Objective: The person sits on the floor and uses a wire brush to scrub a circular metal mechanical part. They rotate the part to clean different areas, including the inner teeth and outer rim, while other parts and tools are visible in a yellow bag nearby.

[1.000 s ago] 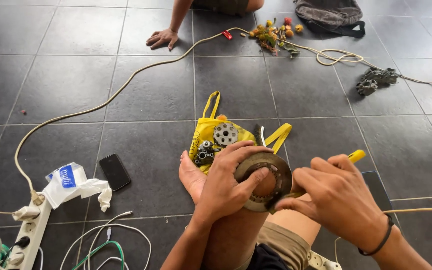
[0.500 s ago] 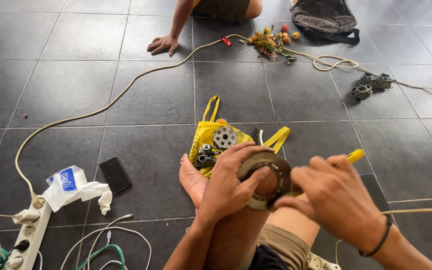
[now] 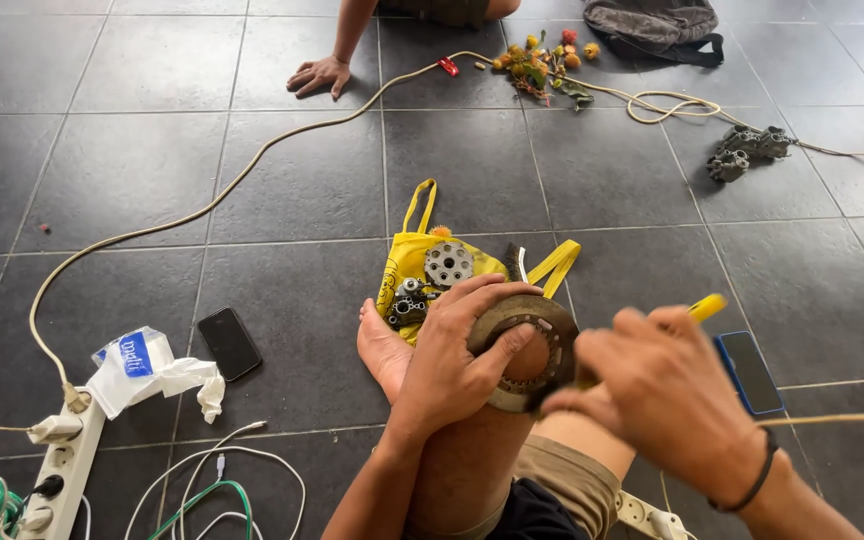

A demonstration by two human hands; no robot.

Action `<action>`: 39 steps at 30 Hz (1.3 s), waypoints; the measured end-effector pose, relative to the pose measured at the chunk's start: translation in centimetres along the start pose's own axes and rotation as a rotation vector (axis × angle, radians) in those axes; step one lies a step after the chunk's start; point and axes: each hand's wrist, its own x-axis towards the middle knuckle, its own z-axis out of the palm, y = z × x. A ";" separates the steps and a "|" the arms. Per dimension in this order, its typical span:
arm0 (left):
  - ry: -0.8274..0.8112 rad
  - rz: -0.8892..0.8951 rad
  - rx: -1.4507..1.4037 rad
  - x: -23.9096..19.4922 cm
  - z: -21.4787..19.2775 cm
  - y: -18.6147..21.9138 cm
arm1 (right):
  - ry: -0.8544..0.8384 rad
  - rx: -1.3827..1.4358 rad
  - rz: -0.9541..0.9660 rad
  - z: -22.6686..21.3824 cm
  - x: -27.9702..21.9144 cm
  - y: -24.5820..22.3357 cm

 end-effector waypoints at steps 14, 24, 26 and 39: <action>-0.004 -0.009 -0.010 -0.1 0.0 0.3 | 0.025 -0.032 0.056 -1.0 0.6 1.6; -0.016 -0.013 0.013 -0.3 -0.1 0.4 | -0.010 -0.073 0.005 -1.8 0.2 1.1; -0.015 -0.011 -0.007 -0.4 -0.2 0.5 | -0.025 -0.042 0.033 -1.5 0.1 1.4; -0.005 0.034 -0.029 -0.2 -0.2 0.3 | 0.067 -0.142 0.061 -1.4 -0.1 2.0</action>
